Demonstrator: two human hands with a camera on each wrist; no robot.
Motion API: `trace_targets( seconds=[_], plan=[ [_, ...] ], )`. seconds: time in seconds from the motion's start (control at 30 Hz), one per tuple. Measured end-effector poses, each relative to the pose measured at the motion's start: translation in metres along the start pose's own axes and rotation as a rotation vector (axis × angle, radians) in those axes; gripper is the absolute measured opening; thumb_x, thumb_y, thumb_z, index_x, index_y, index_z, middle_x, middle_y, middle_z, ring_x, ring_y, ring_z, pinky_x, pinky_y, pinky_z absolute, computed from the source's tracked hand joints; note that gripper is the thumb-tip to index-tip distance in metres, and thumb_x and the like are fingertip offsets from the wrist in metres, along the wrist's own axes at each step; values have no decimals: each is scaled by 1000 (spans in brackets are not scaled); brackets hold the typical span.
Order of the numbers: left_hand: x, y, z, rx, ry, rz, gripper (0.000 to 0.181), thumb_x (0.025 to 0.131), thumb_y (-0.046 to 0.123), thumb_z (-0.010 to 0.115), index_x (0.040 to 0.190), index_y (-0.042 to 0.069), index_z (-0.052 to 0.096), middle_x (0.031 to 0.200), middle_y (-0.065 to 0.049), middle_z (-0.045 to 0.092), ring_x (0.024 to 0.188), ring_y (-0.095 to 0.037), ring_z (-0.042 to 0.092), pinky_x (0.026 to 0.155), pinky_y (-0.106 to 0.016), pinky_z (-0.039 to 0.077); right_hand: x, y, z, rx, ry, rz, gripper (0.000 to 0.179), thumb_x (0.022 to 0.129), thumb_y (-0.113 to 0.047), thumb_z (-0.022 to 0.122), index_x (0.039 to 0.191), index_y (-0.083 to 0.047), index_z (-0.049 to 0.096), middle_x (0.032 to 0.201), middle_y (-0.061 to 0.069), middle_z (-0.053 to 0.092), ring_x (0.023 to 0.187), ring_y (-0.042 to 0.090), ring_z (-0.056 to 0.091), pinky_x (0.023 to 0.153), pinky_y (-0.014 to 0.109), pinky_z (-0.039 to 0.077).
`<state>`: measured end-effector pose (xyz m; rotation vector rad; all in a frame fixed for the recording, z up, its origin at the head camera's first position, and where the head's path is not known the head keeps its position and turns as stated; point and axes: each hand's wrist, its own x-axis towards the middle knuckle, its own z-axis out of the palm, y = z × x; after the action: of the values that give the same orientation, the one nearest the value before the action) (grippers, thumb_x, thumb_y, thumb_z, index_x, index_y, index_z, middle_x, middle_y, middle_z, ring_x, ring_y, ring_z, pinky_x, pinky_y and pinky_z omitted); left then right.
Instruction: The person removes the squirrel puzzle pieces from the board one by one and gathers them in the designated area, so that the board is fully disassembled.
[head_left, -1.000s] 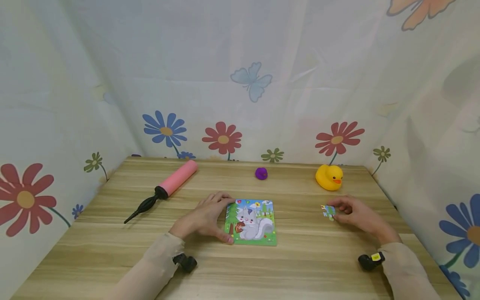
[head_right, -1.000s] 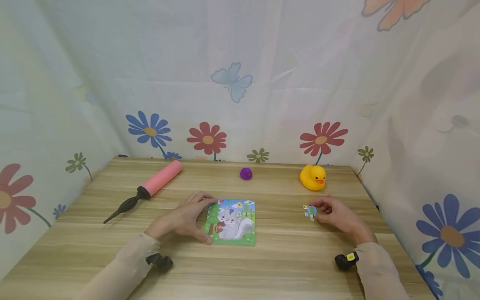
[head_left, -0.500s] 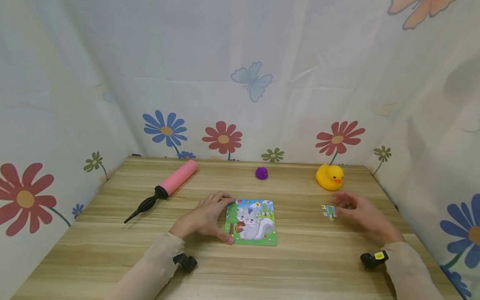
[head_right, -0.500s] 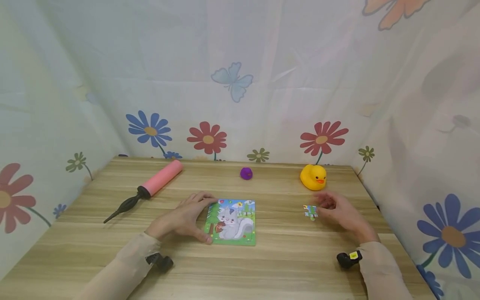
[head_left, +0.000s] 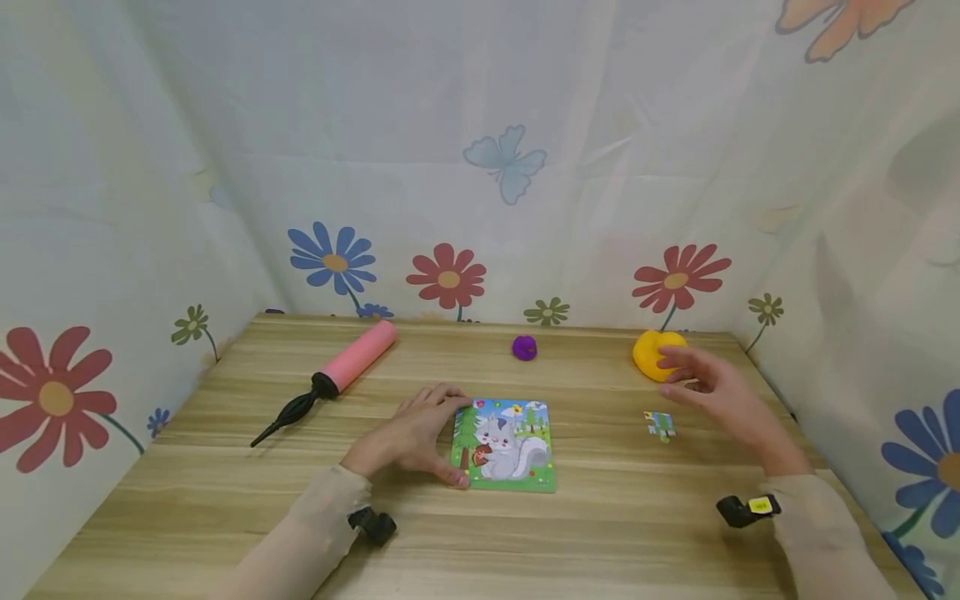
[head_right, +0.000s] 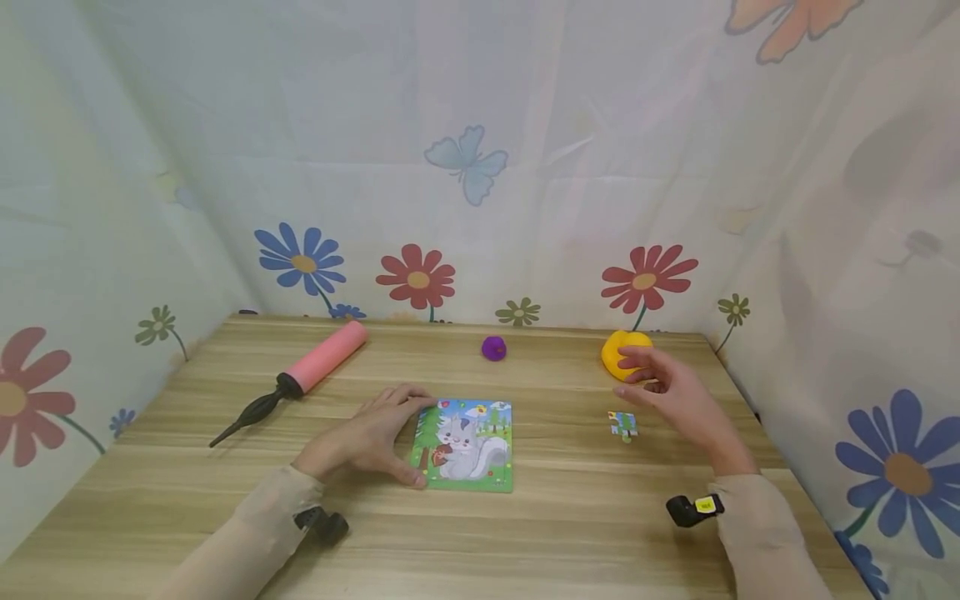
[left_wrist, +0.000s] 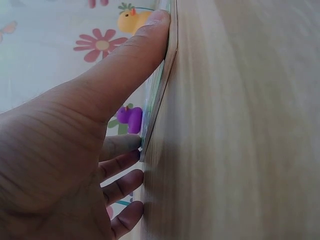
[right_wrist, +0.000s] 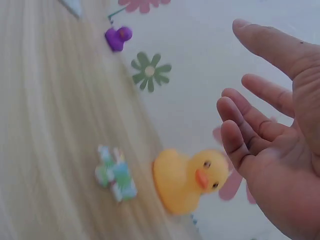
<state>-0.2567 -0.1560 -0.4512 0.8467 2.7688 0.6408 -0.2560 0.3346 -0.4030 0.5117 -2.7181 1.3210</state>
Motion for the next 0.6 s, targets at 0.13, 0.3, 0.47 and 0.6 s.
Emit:
trace_targets(
  seconds=[0.13,0.3,0.47,0.6],
  plan=[
    [0,0,0,-1,2,-3,126,69,67,102,170,15,46,172,-8,39,160,-35,33,132,-67,26,5,-25,5,8,17,-35,63,106,-27,81,161,-13,56,146,14,68,117,17,68,95,12,54],
    [0,0,0,-3,3,-9,126,69,65,102,170,15,46,172,-8,39,160,-35,33,132,-66,26,11,-45,17,56,7,-100,66,105,-22,82,164,-14,54,148,12,67,120,29,67,96,13,55],
    [0,1,0,-4,-2,-10,126,70,65,102,170,15,45,173,-9,38,161,-36,32,133,-67,24,16,-57,33,103,-12,-132,65,106,-17,80,165,-16,53,152,14,64,118,19,69,95,15,58],
    [0,0,1,-4,-2,-12,126,70,66,102,170,15,45,173,-9,38,161,-36,32,133,-67,24,20,-63,50,128,-23,-141,60,108,-15,77,163,-14,54,152,15,64,115,18,70,93,18,60]
  ],
)
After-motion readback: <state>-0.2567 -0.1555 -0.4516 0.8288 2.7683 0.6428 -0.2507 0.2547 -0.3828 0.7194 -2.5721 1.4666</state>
